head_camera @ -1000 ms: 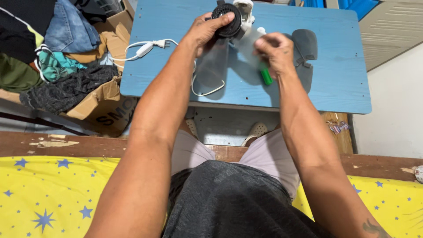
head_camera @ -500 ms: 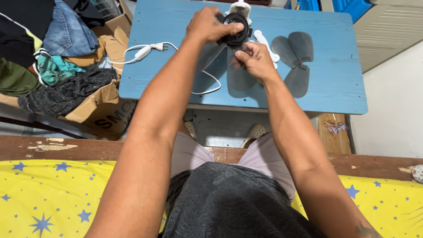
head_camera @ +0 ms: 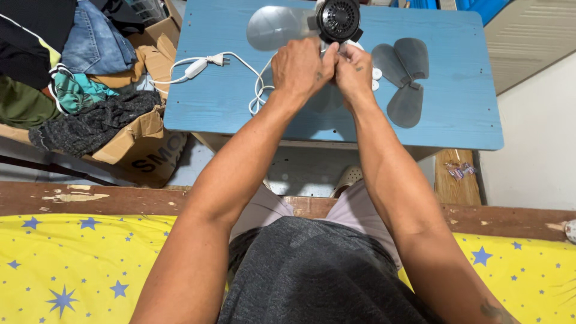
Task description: The person assembles a small electric fan on a blue table. They attach the fan blades to the motor housing, then connect the motor assembly to the base and secure it with screws using a screwdriver.
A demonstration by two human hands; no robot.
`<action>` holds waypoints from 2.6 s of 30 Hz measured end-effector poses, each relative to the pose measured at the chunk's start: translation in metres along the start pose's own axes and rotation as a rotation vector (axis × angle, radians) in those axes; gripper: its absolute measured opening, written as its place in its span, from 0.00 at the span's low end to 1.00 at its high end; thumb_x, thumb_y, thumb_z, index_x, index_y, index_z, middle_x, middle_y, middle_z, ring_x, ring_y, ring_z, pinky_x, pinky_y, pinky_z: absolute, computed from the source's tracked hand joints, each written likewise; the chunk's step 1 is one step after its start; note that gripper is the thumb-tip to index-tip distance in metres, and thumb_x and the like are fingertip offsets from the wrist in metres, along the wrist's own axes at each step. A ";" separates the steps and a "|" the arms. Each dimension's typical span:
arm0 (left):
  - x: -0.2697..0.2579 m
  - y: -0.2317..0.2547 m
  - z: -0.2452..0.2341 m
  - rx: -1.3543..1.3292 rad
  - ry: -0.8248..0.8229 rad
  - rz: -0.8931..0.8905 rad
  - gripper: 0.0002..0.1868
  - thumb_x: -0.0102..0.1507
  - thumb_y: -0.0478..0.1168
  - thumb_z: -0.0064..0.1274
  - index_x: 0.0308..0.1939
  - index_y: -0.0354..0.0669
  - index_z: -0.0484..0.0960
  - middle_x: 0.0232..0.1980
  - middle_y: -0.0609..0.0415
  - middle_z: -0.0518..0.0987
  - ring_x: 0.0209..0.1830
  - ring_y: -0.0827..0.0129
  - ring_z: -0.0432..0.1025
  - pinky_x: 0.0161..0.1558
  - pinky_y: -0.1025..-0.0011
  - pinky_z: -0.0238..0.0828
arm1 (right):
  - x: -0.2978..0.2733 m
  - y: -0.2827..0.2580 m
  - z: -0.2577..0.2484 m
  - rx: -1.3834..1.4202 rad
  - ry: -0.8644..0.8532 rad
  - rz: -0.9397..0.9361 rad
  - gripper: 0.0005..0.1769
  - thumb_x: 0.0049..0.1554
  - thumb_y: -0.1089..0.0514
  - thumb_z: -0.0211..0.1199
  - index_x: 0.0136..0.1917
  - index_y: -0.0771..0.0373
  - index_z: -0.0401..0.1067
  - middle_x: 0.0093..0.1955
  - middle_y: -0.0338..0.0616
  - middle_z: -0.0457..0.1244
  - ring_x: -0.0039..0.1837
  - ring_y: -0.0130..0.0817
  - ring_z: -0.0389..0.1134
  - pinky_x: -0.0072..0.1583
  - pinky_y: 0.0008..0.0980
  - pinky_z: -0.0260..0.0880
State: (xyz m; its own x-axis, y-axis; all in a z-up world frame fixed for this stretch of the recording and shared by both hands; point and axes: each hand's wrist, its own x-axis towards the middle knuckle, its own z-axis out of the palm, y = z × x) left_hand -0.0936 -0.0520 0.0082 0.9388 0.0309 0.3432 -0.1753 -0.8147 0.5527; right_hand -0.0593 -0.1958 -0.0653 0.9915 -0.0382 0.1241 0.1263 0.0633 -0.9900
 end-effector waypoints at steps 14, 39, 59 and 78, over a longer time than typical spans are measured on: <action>0.019 -0.021 0.067 -1.264 -0.453 -0.234 0.47 0.49 0.65 0.68 0.61 0.34 0.75 0.50 0.48 0.82 0.47 0.64 0.77 0.50 0.64 0.78 | -0.037 -0.002 -0.017 0.071 0.102 -0.021 0.06 0.60 0.63 0.60 0.42 0.64 0.75 0.36 0.33 0.65 0.36 0.20 0.60 0.37 0.25 0.59; 0.046 0.007 0.146 -1.161 -0.590 -0.390 0.36 0.50 0.59 0.72 0.46 0.29 0.88 0.44 0.51 0.86 0.44 0.71 0.78 0.49 0.72 0.75 | -0.037 0.009 -0.143 -0.991 0.302 0.148 0.18 0.48 0.50 0.67 0.51 0.60 0.77 0.50 0.49 0.69 0.54 0.46 0.70 0.57 0.44 0.70; 0.059 -0.017 0.142 -1.303 -0.674 -0.379 0.38 0.49 0.54 0.74 0.52 0.27 0.84 0.50 0.47 0.85 0.51 0.65 0.78 0.57 0.66 0.75 | -0.042 -0.018 -0.139 -1.215 0.164 0.587 0.60 0.35 0.42 0.78 0.76 0.54 0.56 0.74 0.57 0.49 0.73 0.60 0.49 0.66 0.57 0.63; 0.060 -0.046 0.114 -1.288 -0.624 -0.373 0.38 0.49 0.56 0.73 0.52 0.28 0.85 0.48 0.49 0.86 0.48 0.66 0.79 0.53 0.67 0.75 | -0.019 0.018 -0.161 -0.545 -0.025 0.259 0.39 0.53 0.42 0.57 0.74 0.60 0.68 0.61 0.49 0.68 0.58 0.40 0.70 0.59 0.42 0.70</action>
State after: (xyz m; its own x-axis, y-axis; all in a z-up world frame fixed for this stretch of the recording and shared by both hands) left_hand 0.0043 -0.0786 -0.0830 0.9019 -0.4024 -0.1568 0.2759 0.2575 0.9261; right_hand -0.0802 -0.3550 -0.0962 0.9892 -0.0663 -0.1309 -0.1467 -0.4527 -0.8795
